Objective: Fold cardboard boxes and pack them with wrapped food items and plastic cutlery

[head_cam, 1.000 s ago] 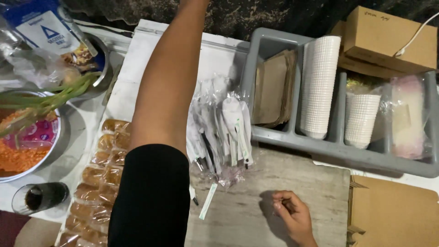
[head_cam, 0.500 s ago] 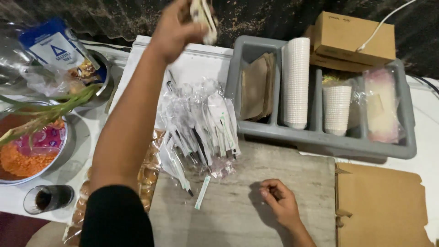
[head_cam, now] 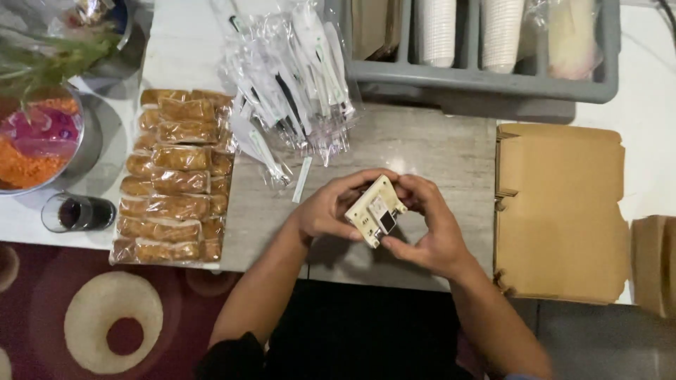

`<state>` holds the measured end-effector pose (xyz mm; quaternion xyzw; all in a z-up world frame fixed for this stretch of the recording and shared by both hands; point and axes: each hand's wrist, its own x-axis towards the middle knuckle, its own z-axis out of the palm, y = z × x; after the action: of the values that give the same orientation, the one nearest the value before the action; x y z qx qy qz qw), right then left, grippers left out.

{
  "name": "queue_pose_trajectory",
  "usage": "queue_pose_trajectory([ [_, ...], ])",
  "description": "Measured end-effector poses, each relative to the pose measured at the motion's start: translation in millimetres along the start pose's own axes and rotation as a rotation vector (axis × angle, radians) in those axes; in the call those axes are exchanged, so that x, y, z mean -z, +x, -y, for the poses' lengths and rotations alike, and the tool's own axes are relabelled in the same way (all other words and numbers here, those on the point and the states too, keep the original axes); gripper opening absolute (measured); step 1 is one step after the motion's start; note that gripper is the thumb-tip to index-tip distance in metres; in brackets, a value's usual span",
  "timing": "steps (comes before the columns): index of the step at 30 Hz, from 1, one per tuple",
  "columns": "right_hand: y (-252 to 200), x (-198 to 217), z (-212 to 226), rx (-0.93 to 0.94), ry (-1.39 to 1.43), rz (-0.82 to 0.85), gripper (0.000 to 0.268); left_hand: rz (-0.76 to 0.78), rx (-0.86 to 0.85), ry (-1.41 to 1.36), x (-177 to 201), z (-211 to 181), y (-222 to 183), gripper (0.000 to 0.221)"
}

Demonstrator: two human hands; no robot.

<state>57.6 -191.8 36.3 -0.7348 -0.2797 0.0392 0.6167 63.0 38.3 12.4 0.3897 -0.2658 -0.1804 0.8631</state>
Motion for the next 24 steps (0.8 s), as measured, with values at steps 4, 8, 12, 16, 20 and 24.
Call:
queue_pose_trajectory([
  [4, -16, 2, 6, -0.082, -0.002, -0.065, 0.099, 0.045, 0.038, 0.001, -5, 12, -4, 0.107],
  [8, -25, 2, 1, -0.122, -0.073, -0.082, 0.107, 0.043, 0.108, -0.008, -9, 18, -8, 0.104],
  [12, -31, 3, 15, -0.161, -0.126, -0.014, 0.105, 0.019, 0.146, -0.032, -8, 33, -23, 0.104],
  [16, -37, 4, 11, -0.193, -0.161, 0.032, 0.102, -0.003, 0.208, 0.013, 0, 46, -29, 0.106],
  [20, -43, 3, 0, -0.213, -0.215, 0.011, 0.103, -0.009, 0.256, -0.010, -1, 50, -29, 0.105],
  [24, -44, 1, 0, -0.199, -0.251, -0.015, 0.097, -0.007, 0.279, -0.012, -1, 56, -25, 0.097],
])
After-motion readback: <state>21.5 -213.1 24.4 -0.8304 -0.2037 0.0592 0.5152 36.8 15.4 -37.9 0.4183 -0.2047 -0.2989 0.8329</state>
